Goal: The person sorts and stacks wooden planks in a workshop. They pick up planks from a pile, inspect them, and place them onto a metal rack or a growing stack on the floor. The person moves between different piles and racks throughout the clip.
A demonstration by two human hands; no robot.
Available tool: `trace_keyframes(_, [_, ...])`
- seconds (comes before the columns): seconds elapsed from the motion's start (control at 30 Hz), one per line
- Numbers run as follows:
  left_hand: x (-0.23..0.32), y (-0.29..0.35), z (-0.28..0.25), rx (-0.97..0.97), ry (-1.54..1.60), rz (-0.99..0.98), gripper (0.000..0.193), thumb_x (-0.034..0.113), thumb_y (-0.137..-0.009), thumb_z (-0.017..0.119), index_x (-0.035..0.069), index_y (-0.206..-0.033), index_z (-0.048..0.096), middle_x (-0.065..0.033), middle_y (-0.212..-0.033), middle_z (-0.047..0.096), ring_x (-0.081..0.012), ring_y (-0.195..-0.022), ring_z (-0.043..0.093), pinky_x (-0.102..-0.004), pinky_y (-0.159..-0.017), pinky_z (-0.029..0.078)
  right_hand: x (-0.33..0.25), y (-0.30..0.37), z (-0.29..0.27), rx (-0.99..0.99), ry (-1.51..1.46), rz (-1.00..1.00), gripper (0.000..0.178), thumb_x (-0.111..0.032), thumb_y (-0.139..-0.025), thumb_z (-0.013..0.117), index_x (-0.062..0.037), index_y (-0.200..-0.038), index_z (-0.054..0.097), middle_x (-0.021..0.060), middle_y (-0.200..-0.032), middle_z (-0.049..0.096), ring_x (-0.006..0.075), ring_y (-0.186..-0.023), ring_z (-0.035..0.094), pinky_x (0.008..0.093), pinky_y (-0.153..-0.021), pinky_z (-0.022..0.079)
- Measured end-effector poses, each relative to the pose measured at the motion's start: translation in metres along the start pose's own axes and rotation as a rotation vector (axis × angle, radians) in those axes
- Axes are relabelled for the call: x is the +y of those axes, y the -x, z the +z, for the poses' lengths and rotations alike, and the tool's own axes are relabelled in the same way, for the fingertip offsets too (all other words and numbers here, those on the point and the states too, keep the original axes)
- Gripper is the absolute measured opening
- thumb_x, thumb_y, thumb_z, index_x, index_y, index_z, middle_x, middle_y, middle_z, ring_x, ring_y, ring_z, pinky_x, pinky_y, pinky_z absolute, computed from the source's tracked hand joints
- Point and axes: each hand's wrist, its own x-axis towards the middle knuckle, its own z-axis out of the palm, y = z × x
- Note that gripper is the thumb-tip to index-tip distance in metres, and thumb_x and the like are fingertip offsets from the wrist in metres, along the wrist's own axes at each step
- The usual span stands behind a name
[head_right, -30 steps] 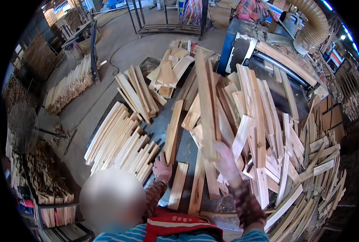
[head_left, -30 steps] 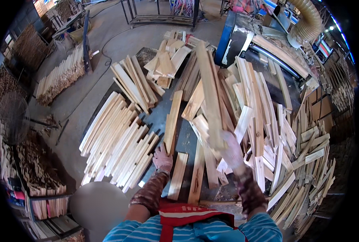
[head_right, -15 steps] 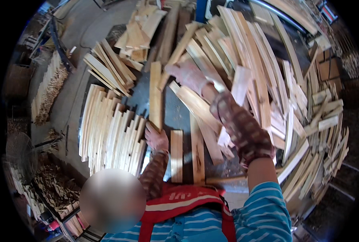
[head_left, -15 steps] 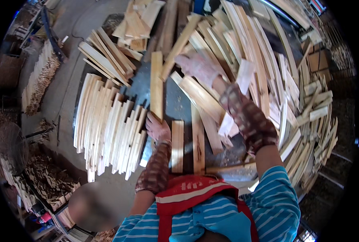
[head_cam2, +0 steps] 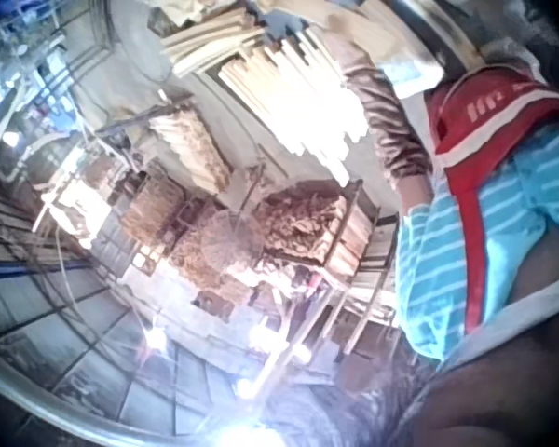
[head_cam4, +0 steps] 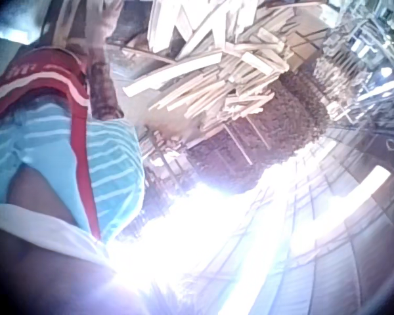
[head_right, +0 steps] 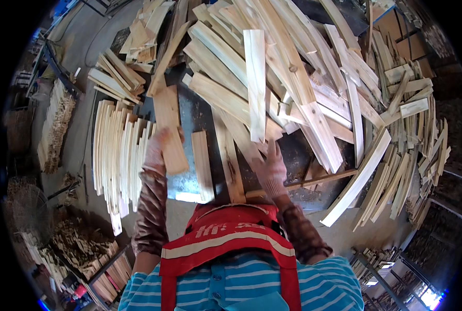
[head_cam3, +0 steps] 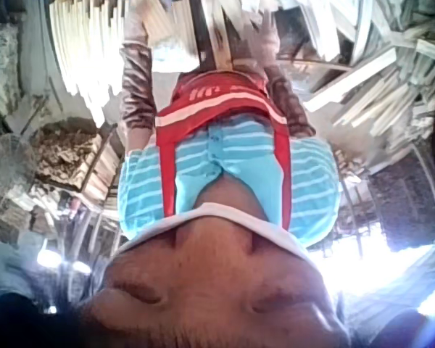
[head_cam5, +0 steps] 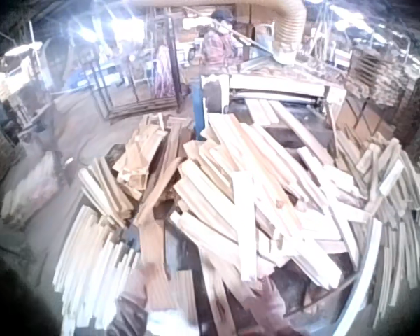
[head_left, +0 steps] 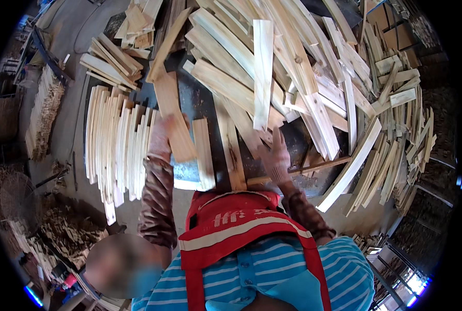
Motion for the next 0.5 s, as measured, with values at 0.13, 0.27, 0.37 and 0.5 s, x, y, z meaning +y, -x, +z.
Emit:
trace_keyframes(0.13, [0.014,0.056,0.04,-0.031,-0.073,-0.011,0.049,0.034,-0.093,0.07,-0.006,-0.12,0.061,-0.0132,-0.101,0.07,-0.0241,-0.091,0.07,-0.035,-0.082,0.058,-0.011,-0.061,0.026,-0.014,0.044,0.079,0.089,-0.04,-0.084,0.074,-0.004,-0.155,0.033,0.0245,-0.151,0.046,0.0403,-0.128,0.056,0.0454,-0.101,0.051])
trace_keyframes(0.27, [-0.094,0.085,-0.002,0.215,-0.483,-0.12,0.034,0.024,-0.089,0.069,0.002,-0.115,0.065,-0.008,-0.1,0.068,-0.0197,-0.089,0.066,-0.0356,-0.078,0.056,-0.03,-0.1,0.014,-0.092,0.047,0.167,0.084,-0.04,-0.083,0.073,-0.0033,-0.151,0.04,0.0244,-0.133,0.061,0.0388,-0.117,0.064,0.0474,-0.095,0.053])
trace_keyframes(0.37, [-0.244,0.078,-0.106,0.371,-1.111,0.128,0.041,0.019,-0.08,0.073,0.003,-0.116,0.064,-0.013,-0.105,0.065,-0.0276,-0.094,0.065,-0.0384,-0.087,0.054,-0.032,-0.107,-0.008,-0.339,-0.141,0.237,0.062,-0.037,-0.08,0.076,-0.0022,-0.129,0.064,0.0193,-0.099,0.073,0.0327,-0.093,0.071,0.0434,-0.088,0.055])
trace_keyframes(0.5, [-0.251,0.092,-0.02,0.621,-1.375,0.164,0.037,0.022,-0.082,0.07,-0.001,-0.111,0.066,-0.0272,-0.121,0.058,-0.0494,-0.113,0.056,-0.0486,-0.097,0.05,0.01,-0.08,-0.034,-0.57,-0.94,0.074,0.031,-0.018,-0.09,0.071,0.0047,-0.111,0.07,0.0099,-0.089,0.071,0.0211,-0.082,0.07,0.0353,-0.07,0.057])
